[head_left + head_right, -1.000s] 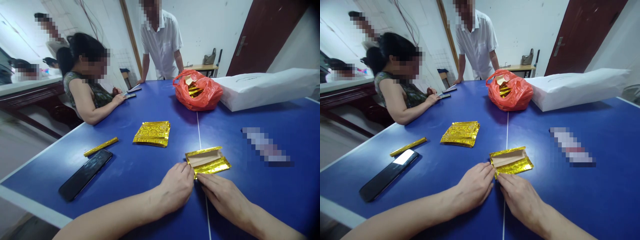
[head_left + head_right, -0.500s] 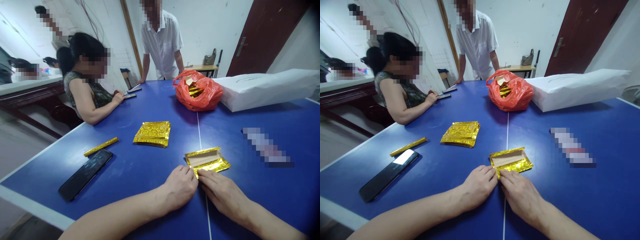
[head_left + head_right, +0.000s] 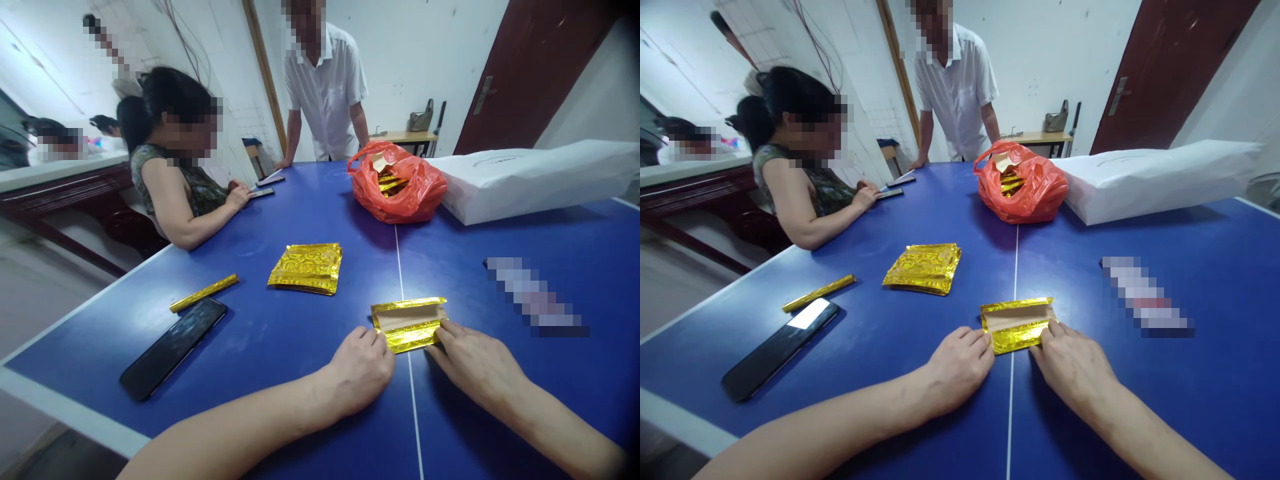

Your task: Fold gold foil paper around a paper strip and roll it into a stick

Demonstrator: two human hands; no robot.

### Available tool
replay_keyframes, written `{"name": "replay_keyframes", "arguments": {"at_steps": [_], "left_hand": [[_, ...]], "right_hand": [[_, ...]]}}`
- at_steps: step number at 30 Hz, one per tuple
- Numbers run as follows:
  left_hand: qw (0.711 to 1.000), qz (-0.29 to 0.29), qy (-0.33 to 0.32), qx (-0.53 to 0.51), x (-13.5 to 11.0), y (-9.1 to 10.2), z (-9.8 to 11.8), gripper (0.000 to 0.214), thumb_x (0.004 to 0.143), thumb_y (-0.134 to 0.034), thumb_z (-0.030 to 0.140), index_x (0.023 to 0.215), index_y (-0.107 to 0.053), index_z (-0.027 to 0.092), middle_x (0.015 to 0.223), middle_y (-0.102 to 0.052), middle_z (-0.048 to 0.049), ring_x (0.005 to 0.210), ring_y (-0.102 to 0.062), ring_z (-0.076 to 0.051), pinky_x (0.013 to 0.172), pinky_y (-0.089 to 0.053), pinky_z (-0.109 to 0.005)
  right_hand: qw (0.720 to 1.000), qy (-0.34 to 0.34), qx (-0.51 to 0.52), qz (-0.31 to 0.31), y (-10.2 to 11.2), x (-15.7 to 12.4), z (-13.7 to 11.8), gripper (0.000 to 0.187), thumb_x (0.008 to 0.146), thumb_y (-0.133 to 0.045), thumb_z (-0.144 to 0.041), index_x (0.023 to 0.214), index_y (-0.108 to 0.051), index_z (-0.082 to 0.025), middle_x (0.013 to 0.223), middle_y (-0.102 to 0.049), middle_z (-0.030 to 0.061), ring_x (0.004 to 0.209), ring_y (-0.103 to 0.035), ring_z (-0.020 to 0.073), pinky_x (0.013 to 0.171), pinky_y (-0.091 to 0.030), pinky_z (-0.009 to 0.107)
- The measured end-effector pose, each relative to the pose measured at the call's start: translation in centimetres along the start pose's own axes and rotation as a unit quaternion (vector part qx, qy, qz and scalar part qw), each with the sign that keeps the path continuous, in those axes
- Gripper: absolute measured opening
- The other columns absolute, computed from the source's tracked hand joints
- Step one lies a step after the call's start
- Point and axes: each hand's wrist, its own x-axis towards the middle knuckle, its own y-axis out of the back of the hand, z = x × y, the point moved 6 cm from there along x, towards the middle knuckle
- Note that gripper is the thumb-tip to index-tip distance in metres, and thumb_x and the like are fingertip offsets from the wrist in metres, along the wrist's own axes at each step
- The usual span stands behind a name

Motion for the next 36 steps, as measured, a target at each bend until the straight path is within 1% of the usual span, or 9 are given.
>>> {"name": "replay_keyframes", "arguments": {"at_steps": [2,4,6,9,13,17,21,30,36], "left_hand": [[1.0,-0.015,0.011,-0.002,0.0,0.1,-0.5,0.01,0.084,-0.045,0.012,0.083,-0.055,0.011,0.086,-0.061,-0.0105,0.083,-0.056,-0.02,0.069,-0.042,-0.033],[0.999,-0.031,0.029,-0.003,-0.1,0.1,-1.3,0.01,0.084,-0.045,0.012,0.081,-0.055,0.011,0.087,-0.061,-0.0102,0.084,-0.056,-0.021,0.069,-0.043,-0.034],[0.998,-0.042,0.05,-0.002,-0.2,0.2,-2.2,0.011,0.083,-0.045,0.01,0.082,-0.055,0.011,0.089,-0.061,-0.0106,0.087,-0.056,-0.021,0.071,-0.043,-0.034],[0.996,-0.051,0.076,0.006,-0.4,0.1,-2.9,0.014,0.083,-0.043,0.008,0.087,-0.056,0.01,0.093,-0.061,-0.0121,0.092,-0.055,-0.022,0.075,-0.043,-0.036],[0.995,-0.046,0.086,0.009,-0.4,0.0,-2.2,0.017,0.082,-0.043,0.009,0.093,-0.055,0.007,0.097,-0.06,-0.0153,0.097,-0.053,-0.024,0.078,-0.042,-0.036],[0.994,-0.028,0.101,0.004,-0.5,-0.1,-1.3,0.026,0.083,-0.045,0.018,0.102,-0.054,0.003,0.105,-0.058,-0.0191,0.1,-0.052,-0.026,0.083,-0.041,-0.038],[0.995,-0.023,0.101,0.006,-0.4,0.0,-1.3,0.032,0.086,-0.043,0.026,0.107,-0.052,0.003,0.107,-0.057,-0.0197,0.103,-0.051,-0.026,0.083,-0.04,-0.039],[0.997,-0.015,0.073,0.016,-0.3,-0.5,-2.1,0.017,0.087,-0.041,0.015,0.094,-0.056,0.008,0.094,-0.061,-0.014,0.092,-0.055,-0.023,0.074,-0.043,-0.035],[0.996,-0.05,0.065,0.023,-0.3,-0.3,-1.6,0.017,0.083,-0.043,0.009,0.095,-0.055,0.007,0.093,-0.061,-0.0148,0.09,-0.055,-0.023,0.072,-0.042,-0.035]], "right_hand": [[1.0,0.007,-0.023,-0.01,-0.2,-0.2,0.0,0.02,0.078,-0.045,-0.016,0.089,-0.061,-0.012,0.093,-0.065,0.0143,0.072,-0.064,0.0231,0.061,-0.05,0.034],[0.998,0.023,-0.049,-0.027,-0.3,-0.4,-0.4,0.022,0.076,-0.044,-0.009,0.089,-0.061,-0.013,0.091,-0.065,0.0126,0.068,-0.062,0.021,0.061,-0.047,0.033],[0.997,0.043,-0.065,-0.027,-0.3,-0.5,-0.9,0.027,0.073,-0.042,-0.003,0.085,-0.062,-0.016,0.088,-0.064,0.0097,0.066,-0.059,0.0195,0.059,-0.044,0.032],[0.997,0.062,-0.054,0.0,0.2,-0.4,-1.5,0.029,0.071,-0.041,0.002,0.075,-0.061,-0.018,0.081,-0.062,0.0078,0.068,-0.055,0.0204,0.058,-0.039,0.032],[0.997,0.066,-0.037,0.028,0.6,-0.2,-1.9,0.025,0.072,-0.044,0.001,0.066,-0.058,-0.019,0.072,-0.058,0.0063,0.067,-0.051,0.0209,0.058,-0.034,0.031],[0.996,0.07,-0.023,0.046,0.7,-0.4,-2.6,0.023,0.075,-0.044,-0.002,0.064,-0.056,-0.019,0.067,-0.056,0.005,0.065,-0.049,0.0205,0.058,-0.032,0.031],[0.996,0.075,-0.013,0.051,0.9,-0.6,-3.1,0.024,0.075,-0.043,-0.003,0.063,-0.054,-0.02,0.065,-0.055,0.0041,0.062,-0.048,0.0191,0.058,-0.03,0.031],[0.995,0.08,-0.053,-0.005,1.0,-0.6,-2.4,0.026,0.068,-0.044,0.003,0.066,-0.059,-0.019,0.067,-0.059,0.0052,0.062,-0.054,0.0219,0.057,-0.036,0.033],[0.994,0.061,-0.082,-0.032,1.1,-0.8,-1.7,0.029,0.063,-0.045,0.005,0.063,-0.062,-0.018,0.062,-0.061,0.0057,0.057,-0.056,0.0221,0.054,-0.036,0.034]]}}
